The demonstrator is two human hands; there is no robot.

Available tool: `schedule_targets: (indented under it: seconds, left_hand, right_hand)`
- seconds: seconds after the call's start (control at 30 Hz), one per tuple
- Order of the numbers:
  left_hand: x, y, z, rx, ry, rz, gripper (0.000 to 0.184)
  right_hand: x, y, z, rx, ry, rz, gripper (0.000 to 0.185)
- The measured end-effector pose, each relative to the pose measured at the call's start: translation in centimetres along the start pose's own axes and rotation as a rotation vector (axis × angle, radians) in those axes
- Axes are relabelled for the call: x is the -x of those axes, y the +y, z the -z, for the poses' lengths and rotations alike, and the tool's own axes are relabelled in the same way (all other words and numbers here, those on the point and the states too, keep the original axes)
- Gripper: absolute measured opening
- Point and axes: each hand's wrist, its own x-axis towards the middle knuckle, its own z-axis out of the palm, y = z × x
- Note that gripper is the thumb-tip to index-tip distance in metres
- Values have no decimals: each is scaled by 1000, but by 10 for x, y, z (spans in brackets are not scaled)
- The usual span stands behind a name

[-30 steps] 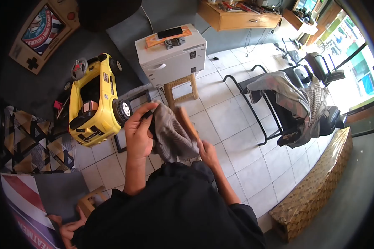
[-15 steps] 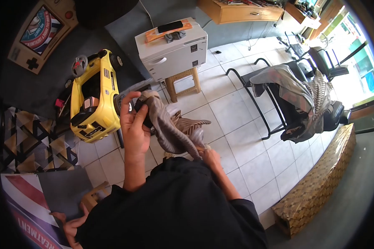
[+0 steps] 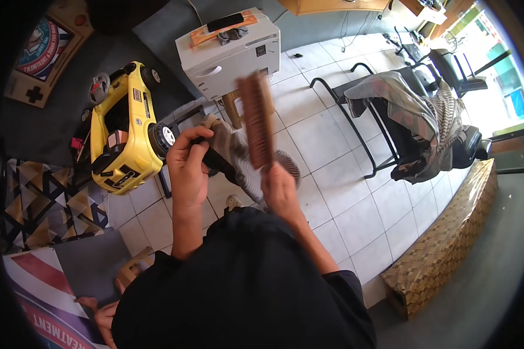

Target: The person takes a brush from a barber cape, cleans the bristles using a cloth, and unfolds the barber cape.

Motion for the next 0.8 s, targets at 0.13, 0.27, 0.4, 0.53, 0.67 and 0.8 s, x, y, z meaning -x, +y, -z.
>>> schedule_targets:
  seconds: [0.13,0.27,0.4,0.53,0.67,0.8]
  left_hand:
    - [-2,1,6,-3,21,-39,19]
    - [-5,6,14,64,18,-43,22]
    - [-6,11,6,76,-47,13,30]
    - [-2,6,6,-73,-243,149,40]
    - [0,5,4,-199,-415,193,39]
    - [-2,6,7,-288,-448,147,40]
  right_hand:
    - [1,104,8,588,-282,-58,38]
    - [20,221,52,965,-344,-206,46]
    - [14,163,51,813,-92,-284,50]
    - [-23,92,29,325,38,-155,31]
    - [-31,23,-6,-317,-131,22,45]
    - [-32,19,-14,-221,-194,-18,31]
